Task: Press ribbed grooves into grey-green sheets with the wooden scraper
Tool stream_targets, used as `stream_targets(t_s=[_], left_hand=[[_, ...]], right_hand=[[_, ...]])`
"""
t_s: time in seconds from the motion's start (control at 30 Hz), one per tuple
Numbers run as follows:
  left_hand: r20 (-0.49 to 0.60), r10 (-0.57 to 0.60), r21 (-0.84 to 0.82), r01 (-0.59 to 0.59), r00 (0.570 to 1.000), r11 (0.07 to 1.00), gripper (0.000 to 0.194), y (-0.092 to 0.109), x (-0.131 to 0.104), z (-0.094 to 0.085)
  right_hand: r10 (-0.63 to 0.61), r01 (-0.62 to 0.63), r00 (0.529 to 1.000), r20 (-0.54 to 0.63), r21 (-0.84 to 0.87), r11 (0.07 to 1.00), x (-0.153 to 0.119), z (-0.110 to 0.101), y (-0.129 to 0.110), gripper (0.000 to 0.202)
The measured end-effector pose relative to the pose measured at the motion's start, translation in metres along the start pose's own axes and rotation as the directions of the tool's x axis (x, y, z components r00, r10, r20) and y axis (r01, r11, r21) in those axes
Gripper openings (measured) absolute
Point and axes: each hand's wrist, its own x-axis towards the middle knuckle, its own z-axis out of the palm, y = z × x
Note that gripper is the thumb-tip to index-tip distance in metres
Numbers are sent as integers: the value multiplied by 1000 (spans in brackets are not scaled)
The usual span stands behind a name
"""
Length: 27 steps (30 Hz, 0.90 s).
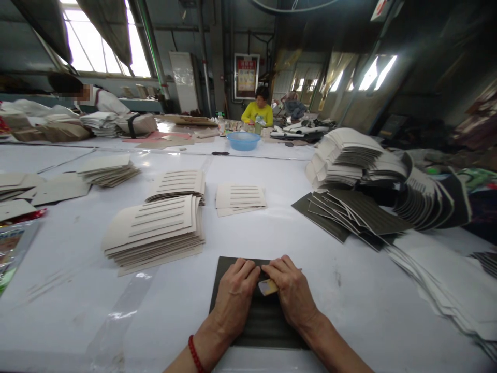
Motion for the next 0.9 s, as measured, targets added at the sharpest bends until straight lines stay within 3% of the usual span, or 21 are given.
stream_targets(t_s=[0.17,0.3,0.53,0.7,0.9], left_hand=[[-10,-25,4,25,1000,1000,16,0,11,5],[-30,-52,1,53,998,999,20,-12,9,-3],[-83,-130,-4,130,988,991,14,-45,-14,-29],[-50,-51,-13,50,997,999,19,-19,3,-24],[101,92,-25,-90,991,996,26,19,26,3]], right_hand=[[30,-29,999,15,-16,999,17,9,-5,24],[13,-13,999,47,-5,1000,17,3,2,26],[145,-145,989,-10,39,989,-4,-24,61,28],[257,-258,963,-79,-3,966,-9,-43,84,27],[288,-292,956,-63,-62,954,-16,-32,61,35]])
